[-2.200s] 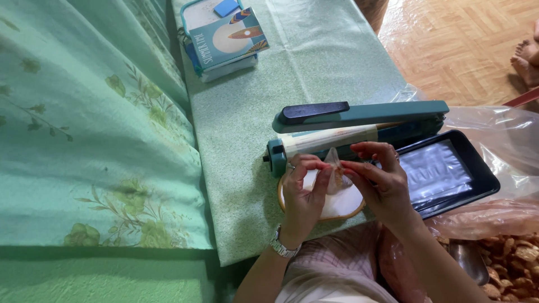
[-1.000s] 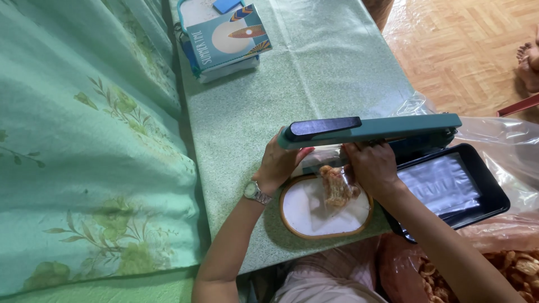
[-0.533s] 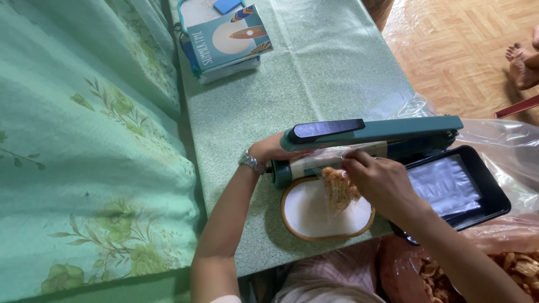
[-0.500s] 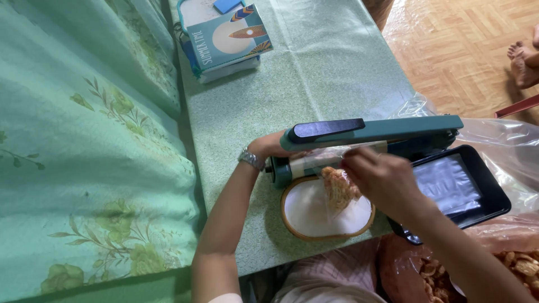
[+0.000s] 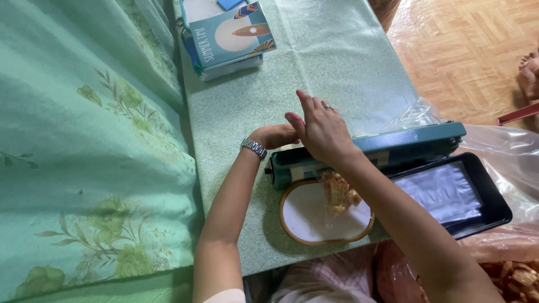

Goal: Scooping fried food into small plastic bags and sealing them with a heat sealer

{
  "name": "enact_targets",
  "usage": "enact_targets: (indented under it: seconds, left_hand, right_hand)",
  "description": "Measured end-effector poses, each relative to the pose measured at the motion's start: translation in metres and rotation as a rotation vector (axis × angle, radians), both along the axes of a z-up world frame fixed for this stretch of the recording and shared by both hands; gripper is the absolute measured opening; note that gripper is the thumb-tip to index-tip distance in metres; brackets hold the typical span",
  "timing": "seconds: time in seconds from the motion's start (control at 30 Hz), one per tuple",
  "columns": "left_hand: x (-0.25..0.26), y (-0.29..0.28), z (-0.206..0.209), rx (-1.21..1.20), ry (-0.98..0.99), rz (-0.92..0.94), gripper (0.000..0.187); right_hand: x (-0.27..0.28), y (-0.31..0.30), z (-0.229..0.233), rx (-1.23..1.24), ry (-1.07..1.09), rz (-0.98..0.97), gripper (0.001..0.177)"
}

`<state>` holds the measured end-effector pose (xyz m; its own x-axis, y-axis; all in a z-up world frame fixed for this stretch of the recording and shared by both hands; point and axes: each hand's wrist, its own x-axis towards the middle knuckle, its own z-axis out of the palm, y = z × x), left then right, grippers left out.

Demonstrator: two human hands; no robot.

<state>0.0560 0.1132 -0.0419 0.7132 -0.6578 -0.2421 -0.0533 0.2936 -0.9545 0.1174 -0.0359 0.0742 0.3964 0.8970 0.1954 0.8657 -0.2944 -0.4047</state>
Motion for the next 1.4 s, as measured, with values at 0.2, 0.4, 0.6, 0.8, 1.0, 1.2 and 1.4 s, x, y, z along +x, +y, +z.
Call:
enact_targets:
  seconds: [0.2, 0.4, 0.6, 0.8, 1.0, 1.2, 1.4]
  left_hand:
    - [-0.014, -0.003, 0.034, -2.761, 1.007, 0.549, 0.037]
    - [-0.034, -0.069, 0.125, -3.231, -0.047, 0.317, 0.075]
    - [-0.03, -0.1, 0.14, -2.845, -0.058, 0.439, 0.086]
    - [-0.027, -0.101, 0.133, -2.847, -0.077, 0.458, 0.104]
    - [-0.032, -0.105, 0.138, -2.822, -0.084, 0.44, 0.101]
    - [-0.032, -0.108, 0.137, -2.725, -0.048, 0.539, 0.1]
    - [-0.03, -0.108, 0.129, -2.608, -0.112, 0.555, 0.094]
  right_hand:
    - [0.002, 0.003, -0.003, -0.105, 0.005, -0.019, 0.055]
    - [0.006, 0.003, -0.014, -0.169, 0.061, 0.003, 0.056]
    - [0.007, -0.005, -0.005, -0.241, 0.207, 0.083, 0.057]
    - [0.014, -0.012, -0.008, 0.105, 0.234, 0.093, 0.023]
    - [0.008, -0.101, 0.023, 0.599, 0.223, 0.129, 0.018]
    - [0.002, -0.184, -0.026, 0.058, 0.871, 0.063, 0.058]
    - [-0.019, -0.165, -0.04, 0.256, 1.554, -0.041, 0.055]
